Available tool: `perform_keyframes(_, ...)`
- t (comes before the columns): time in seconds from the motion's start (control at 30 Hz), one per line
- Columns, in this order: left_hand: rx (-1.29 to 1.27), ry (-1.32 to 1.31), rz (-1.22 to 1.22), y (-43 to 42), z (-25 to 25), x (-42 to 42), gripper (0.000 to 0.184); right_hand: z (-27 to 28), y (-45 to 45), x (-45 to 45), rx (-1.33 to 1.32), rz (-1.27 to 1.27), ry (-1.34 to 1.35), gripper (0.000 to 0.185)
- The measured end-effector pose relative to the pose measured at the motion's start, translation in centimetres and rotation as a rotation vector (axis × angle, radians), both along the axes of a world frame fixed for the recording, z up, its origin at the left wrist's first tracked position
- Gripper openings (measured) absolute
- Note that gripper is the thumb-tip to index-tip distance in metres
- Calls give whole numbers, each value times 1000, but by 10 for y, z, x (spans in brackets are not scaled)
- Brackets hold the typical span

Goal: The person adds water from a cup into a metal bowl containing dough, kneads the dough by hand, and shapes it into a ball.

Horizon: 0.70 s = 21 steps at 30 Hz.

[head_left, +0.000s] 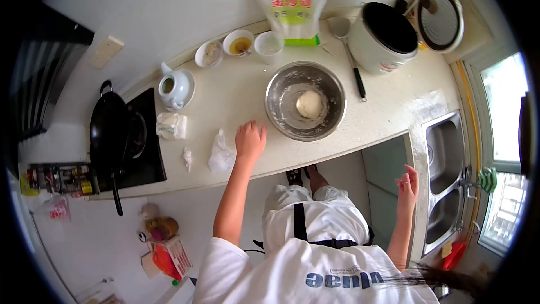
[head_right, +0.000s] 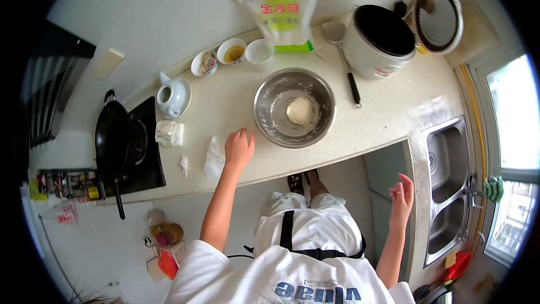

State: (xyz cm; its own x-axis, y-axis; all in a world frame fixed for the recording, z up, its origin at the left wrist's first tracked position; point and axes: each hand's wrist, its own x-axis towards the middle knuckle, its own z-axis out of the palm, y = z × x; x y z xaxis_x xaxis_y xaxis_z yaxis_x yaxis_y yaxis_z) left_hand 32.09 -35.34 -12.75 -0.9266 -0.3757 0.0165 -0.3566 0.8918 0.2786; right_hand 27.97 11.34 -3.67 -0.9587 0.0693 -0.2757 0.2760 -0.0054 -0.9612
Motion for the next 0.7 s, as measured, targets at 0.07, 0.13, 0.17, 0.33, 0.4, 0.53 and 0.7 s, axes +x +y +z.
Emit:
perform_keyframes(0.07,-34,-32,-17,-1,-10,-2,39,2,2,6,37,9,22,28)
perform_keyframes(0.13,-15,-24,-3,-3,-7,-4,38,3,11,12,34,-22,43,26)
perform_keyframes(0.17,10,14,7,-5,0,-4,34,1,17,14,31,-41,50,24)
perform_keyframes(0.33,141,514,37,25,87,-22,11,-11,35,27,-7,-262,63,15)
perform_keyframes(0.4,298,461,-237,52,95,-48,11,-11,34,30,7,-339,57,14)
perform_keyframes(0.53,273,358,-487,58,46,-97,25,-9,28,33,-60,-301,53,12)
perform_keyframes(0.7,451,302,-131,43,66,-65,21,-21,50,57,0,-365,74,11)
